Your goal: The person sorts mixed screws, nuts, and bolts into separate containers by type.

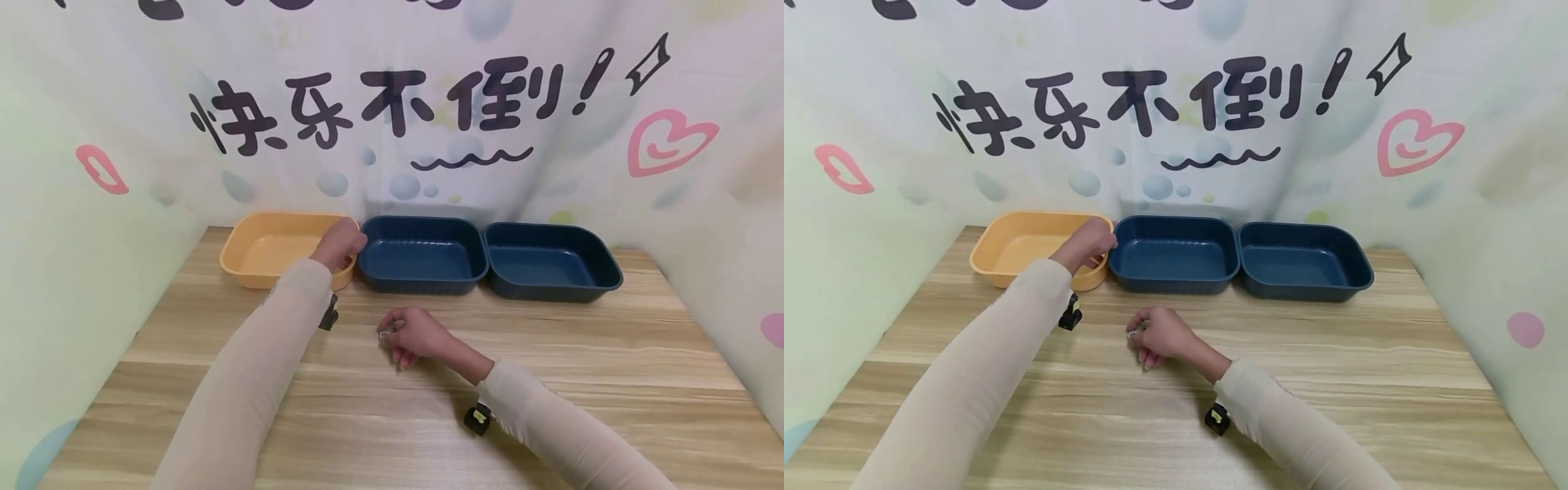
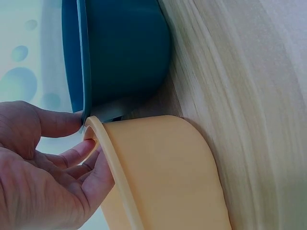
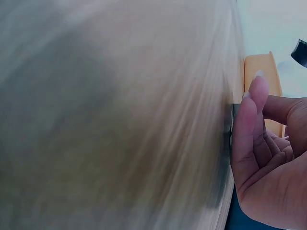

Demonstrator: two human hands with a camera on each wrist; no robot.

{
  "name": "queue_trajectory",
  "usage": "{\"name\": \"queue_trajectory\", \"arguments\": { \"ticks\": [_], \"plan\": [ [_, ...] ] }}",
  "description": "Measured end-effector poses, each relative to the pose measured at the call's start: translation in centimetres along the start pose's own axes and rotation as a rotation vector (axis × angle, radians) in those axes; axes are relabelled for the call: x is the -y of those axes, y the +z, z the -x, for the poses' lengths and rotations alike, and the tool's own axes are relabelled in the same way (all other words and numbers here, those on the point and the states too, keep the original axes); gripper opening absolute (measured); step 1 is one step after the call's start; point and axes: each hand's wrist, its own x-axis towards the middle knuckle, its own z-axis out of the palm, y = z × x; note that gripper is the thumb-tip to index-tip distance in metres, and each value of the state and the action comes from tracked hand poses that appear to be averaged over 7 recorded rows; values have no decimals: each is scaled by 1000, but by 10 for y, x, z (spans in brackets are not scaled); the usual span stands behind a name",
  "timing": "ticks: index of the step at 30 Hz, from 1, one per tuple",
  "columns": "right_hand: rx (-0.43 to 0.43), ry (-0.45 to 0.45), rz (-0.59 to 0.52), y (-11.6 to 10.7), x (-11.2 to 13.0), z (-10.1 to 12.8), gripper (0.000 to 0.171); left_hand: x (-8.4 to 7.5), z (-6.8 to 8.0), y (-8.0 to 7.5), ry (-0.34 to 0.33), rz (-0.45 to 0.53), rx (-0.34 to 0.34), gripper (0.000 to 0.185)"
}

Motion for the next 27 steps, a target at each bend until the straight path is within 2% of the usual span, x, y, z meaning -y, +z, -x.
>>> {"name": "queue_trajectory", "arguments": {
  "ticks": [9,18,27],
  "plan": [
    [-32,-29,86,3,0,3,10,-1,-1,-1,8,-28,-7,17],
    [-44,-21,168,4,4,4,13,0,-5,1,3,-16,-19,21],
    [-53,-23,178,3,3,6,11,1,-5,4,-7,12,-21,23]
  ]
}}
